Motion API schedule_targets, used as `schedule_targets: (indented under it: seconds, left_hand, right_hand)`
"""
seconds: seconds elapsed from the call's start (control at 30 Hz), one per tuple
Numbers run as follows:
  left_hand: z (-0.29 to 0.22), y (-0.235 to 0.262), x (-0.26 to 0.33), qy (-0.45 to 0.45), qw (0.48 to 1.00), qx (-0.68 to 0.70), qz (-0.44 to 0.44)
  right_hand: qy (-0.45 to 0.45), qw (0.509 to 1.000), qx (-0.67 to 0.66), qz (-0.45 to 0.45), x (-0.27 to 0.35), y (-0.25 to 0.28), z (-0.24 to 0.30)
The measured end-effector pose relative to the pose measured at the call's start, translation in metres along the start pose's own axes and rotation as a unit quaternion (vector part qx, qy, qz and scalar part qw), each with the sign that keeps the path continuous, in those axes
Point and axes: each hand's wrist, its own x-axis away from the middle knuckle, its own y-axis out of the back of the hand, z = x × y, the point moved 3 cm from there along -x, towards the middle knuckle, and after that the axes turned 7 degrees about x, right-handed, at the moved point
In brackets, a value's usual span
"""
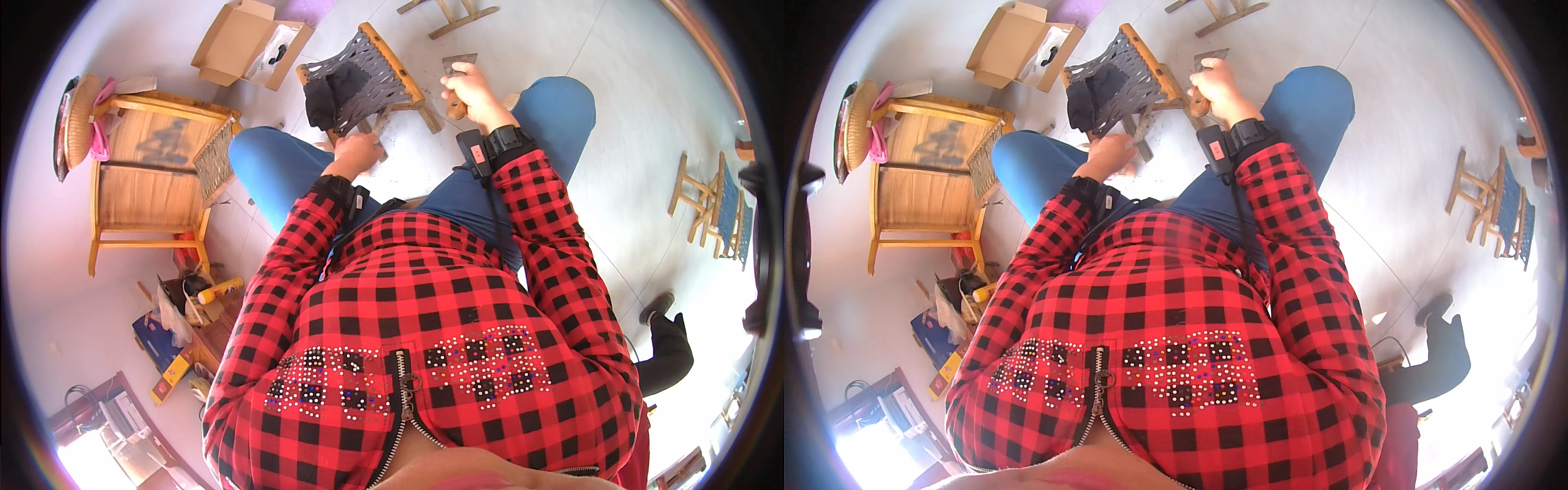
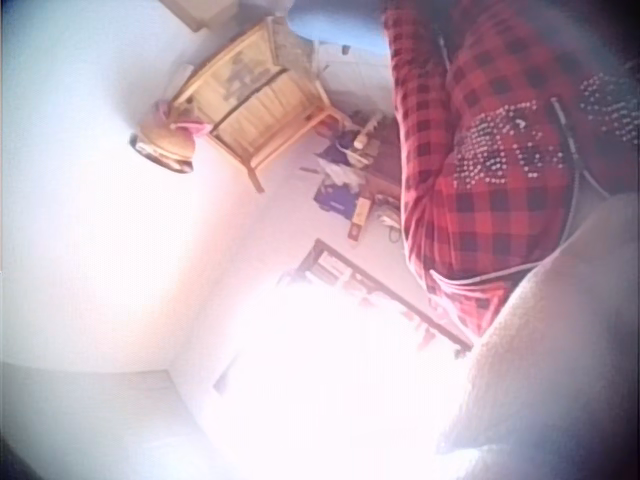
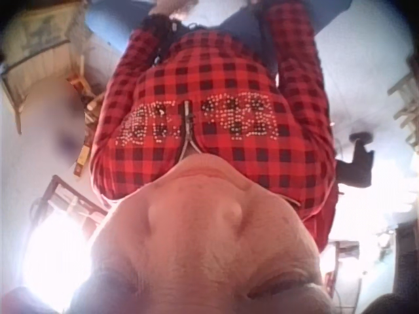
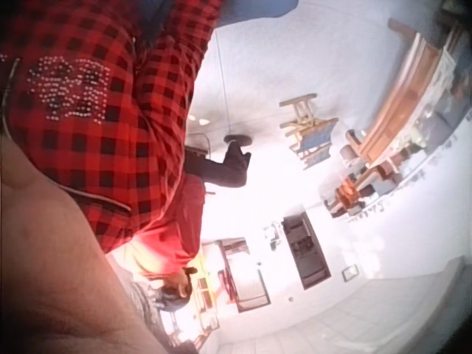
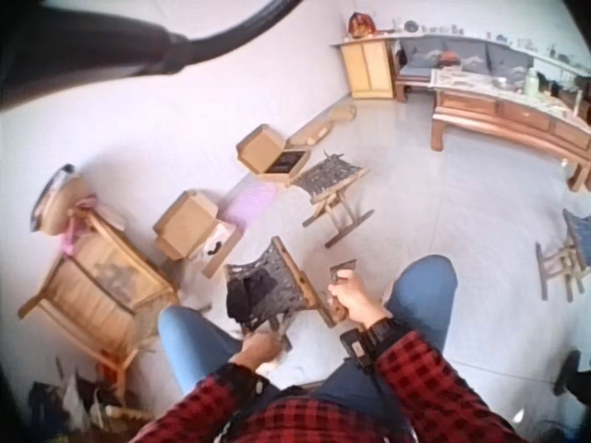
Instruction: The person sits on the floor and uses a flat metal tool to press and adjust the woven seat of a wooden chair. They repeatedly smooth the fabric and tuck edges into the frame, working across different sections of the seat.
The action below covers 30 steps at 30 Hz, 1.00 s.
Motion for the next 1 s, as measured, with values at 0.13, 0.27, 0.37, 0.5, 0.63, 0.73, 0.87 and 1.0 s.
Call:
schedule_targets:
  seconds: [0.13, 0.27, 0.37, 0.5, 0.63, 0.73, 0.87, 1.0]
  left_hand:
    - [-0.021, -0.006, 0.008, -0.044, 0.998, 0.027, 0.032]
    - [-0.021, -0.012, 0.004, -0.048, 0.993, 0.095, 0.039]
    - [-0.023, -0.014, -0.005, -0.073, 0.996, 0.035, 0.032]
    - [-0.025, -0.017, -0.011, -0.028, 0.982, 0.185, -0.041]
    - [-0.032, -0.014, -0.022, -0.123, 0.957, 0.199, -0.170]
    - [-0.034, -0.012, -0.027, -0.126, 0.939, 0.261, -0.188]
    - [-0.043, -0.003, -0.024, -0.151, 0.930, 0.234, -0.240]
    - [-0.054, 0.011, -0.023, -0.160, 0.934, 0.214, -0.238]
  right_hand:
    - [-0.002, 0.994, 0.109, -0.020, 0.017, -0.013, -0.008]
    - [-0.021, 0.968, 0.250, -0.029, 0.049, -0.021, -0.020]
    - [-0.057, 0.968, 0.239, 0.044, 0.065, -0.023, -0.035]
    - [-0.128, 0.970, 0.187, 0.091, 0.068, -0.029, -0.055]
    - [-0.159, 0.965, 0.188, 0.093, 0.059, -0.035, -0.067]
    - [-0.144, 0.961, 0.226, 0.069, 0.055, -0.038, -0.071]
    - [-0.177, 0.965, 0.187, 0.051, 0.053, -0.035, -0.076]
    - [-0.165, 0.967, 0.189, 0.040, 0.052, -0.034, -0.077]
